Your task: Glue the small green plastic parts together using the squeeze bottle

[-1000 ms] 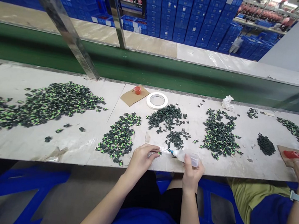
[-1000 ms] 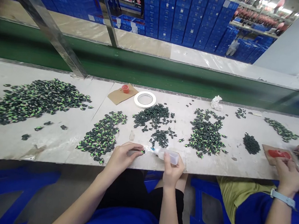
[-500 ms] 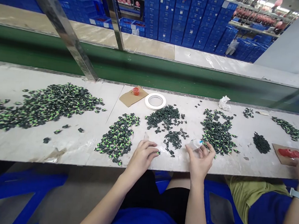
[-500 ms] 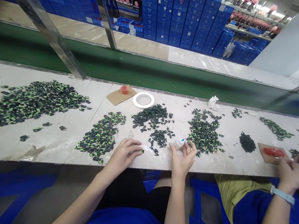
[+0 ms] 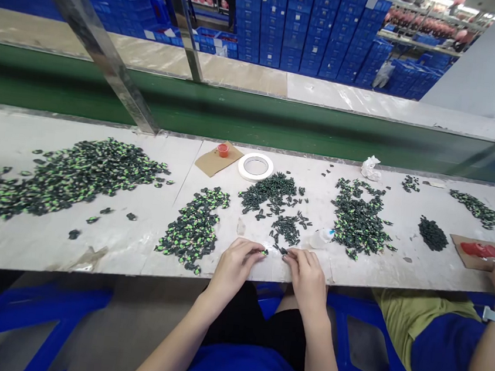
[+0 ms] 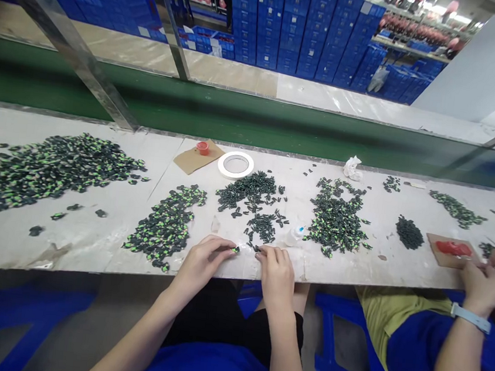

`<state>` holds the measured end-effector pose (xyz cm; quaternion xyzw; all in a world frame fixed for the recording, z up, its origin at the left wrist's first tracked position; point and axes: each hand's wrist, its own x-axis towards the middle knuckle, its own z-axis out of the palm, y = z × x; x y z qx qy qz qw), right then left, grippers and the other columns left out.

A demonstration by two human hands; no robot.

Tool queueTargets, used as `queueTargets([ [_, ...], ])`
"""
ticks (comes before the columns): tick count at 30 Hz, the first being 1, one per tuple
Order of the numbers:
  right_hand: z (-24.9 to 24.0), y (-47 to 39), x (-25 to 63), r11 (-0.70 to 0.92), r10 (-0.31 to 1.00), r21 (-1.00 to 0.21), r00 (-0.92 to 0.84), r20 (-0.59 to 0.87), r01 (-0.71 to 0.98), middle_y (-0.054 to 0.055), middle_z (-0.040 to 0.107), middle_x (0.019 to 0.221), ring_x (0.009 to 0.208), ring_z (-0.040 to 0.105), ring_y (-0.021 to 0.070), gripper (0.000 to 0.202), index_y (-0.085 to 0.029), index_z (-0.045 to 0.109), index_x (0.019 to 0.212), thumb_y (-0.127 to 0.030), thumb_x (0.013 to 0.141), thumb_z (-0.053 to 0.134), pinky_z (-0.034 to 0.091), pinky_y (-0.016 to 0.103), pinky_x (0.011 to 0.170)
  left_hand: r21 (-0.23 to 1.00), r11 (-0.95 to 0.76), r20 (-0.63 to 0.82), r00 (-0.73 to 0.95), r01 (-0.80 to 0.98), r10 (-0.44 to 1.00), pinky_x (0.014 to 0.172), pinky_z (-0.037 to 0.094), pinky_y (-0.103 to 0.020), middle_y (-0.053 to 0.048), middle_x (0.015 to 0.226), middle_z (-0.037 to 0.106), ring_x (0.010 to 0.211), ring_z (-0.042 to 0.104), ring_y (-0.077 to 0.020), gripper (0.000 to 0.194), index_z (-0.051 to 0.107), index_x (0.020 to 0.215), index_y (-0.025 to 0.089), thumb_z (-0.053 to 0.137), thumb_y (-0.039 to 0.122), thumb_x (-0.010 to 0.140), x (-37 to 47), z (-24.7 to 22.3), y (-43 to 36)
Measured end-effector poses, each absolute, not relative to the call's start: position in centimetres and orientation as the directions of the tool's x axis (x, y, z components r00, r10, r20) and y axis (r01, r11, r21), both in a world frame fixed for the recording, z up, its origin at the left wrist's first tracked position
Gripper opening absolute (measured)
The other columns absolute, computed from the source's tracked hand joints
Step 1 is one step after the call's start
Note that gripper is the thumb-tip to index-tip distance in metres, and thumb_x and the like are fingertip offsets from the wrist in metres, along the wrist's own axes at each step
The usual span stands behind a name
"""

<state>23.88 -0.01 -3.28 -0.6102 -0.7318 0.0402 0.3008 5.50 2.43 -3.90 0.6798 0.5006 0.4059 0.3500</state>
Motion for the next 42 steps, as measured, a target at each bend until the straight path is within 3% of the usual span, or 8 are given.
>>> queueTargets([
  [6,-3.2,-0.5,23.7,0.255,0.927,-0.342,-0.128,0.353,0.905,0.011,0.062,0.086,0.079,0.06,0.0237,0.029,-0.018,0.064,0.107,-0.018,0.097,0.037,0.053,0.035,0.066,0.896,-0.237,0.191,0.154,0.376,0.969,0.075,0.055,-0.031,-0.006,0.086,0.071,0.083,0.067,-0.0193,0.013,0.071,0.091,0.021,0.06,0.023,0.085,5.7,-3.9,2.3],
  [9,-2.2,-0.9,23.5,0.265,0.929,-0.5,-0.079,0.363,0.824,0.01,0.057,0.089,0.079,0.061,0.0201,0.033,-0.02,0.065,0.113,-0.018,0.096,0.036,0.054,0.032,0.07,0.89,-0.248,0.2,0.163,0.383,0.966,0.076,0.054,-0.032,-0.006,0.087,0.072,0.085,0.066,-0.0199,0.014,0.072,0.093,0.021,0.06,0.023,0.086,5.7,-3.9,2.2],
  [13,-1.5,-1.1,22.7,0.2,0.953,-0.802,0.076,0.292,0.563,0.007,0.063,0.089,0.079,0.065,0.0176,0.023,-0.021,0.068,0.1,-0.024,0.094,0.046,0.055,0.028,0.069,0.893,-0.262,0.214,0.165,0.365,0.963,0.076,0.054,-0.032,-0.006,0.087,0.073,0.085,0.065,-0.0202,0.013,0.073,0.092,0.021,0.061,0.023,0.086,5.9,-3.9,2.0],
  [17,-2.1,-1.0,21.7,0.086,0.963,-0.935,0.213,0.167,0.345,0.006,0.071,0.085,0.072,0.068,0.0178,0.018,-0.018,0.07,0.094,-0.03,0.088,0.057,0.057,0.029,0.067,0.889,-0.308,0.255,0.194,0.339,0.947,0.075,0.054,-0.032,-0.006,0.085,0.072,0.084,0.064,-0.02,0.015,0.073,0.094,0.021,0.06,0.023,0.087,6.2,-3.6,1.9],
  [27,-2.3,-1.1,21.2,0.041,0.978,-0.984,0.194,0.075,0.174,0.004,0.075,0.084,0.075,0.071,0.0194,0.012,-0.022,0.076,0.085,-0.028,0.081,0.066,0.059,0.029,0.068,0.891,-0.365,0.306,0.235,0.272,0.923,0.074,0.054,-0.032,-0.006,0.083,0.072,0.084,0.062,-0.0199,0.019,0.073,0.097,0.021,0.057,0.017,0.088,6.3,-2.7,1.6],
  [33,-2.6,-1.3,20.7,0.106,0.955,-0.993,0.271,0.118,0.06,0.005,0.074,0.081,0.077,0.071,0.0202,0.009,-0.021,0.075,0.079,-0.028,0.077,0.07,0.06,0.031,0.072,0.958,-0.226,0.186,0.218,0.179,0.958,0.079,0.055,-0.033,-0.007,0.087,0.073,0.087,0.066,-0.0203,0.016,0.075,0.093,0.021,0.061,0.021,0.085,6.6,-1.6,1.3],
  [36,-2.5,-1.5,20.7,0.143,0.943,-0.985,0.29,0.165,0.096,0.006,0.074,0.08,0.074,0.071,0.0196,0.01,-0.02,0.074,0.08,-0.028,0.077,0.07,0.061,0.031,0.068,0.981,-0.146,0.117,0.212,0.128,0.97,0.083,0.055,-0.034,-0.008,0.091,0.074,0.089,0.067,-0.0204,0.016,0.075,0.093,0.021,0.064,0.023,0.083,6.8,-1.4,1.1],
  [42,-1.4,-1.6,22.0,0.159,0.965,-0.956,0.166,0.204,0.246,0.005,0.075,0.082,0.068,0.071,0.0174,0.025,-0.019,0.069,0.104,-0.023,0.08,0.066,0.062,0.031,0.068,0.985,-0.135,0.106,0.256,0.102,0.961,0.085,0.054,-0.035,-0.008,0.091,0.074,0.092,0.066,-0.0208,0.016,0.076,0.094,0.021,0.065,0.024,0.082,6.7,-1.0,1.2],
])
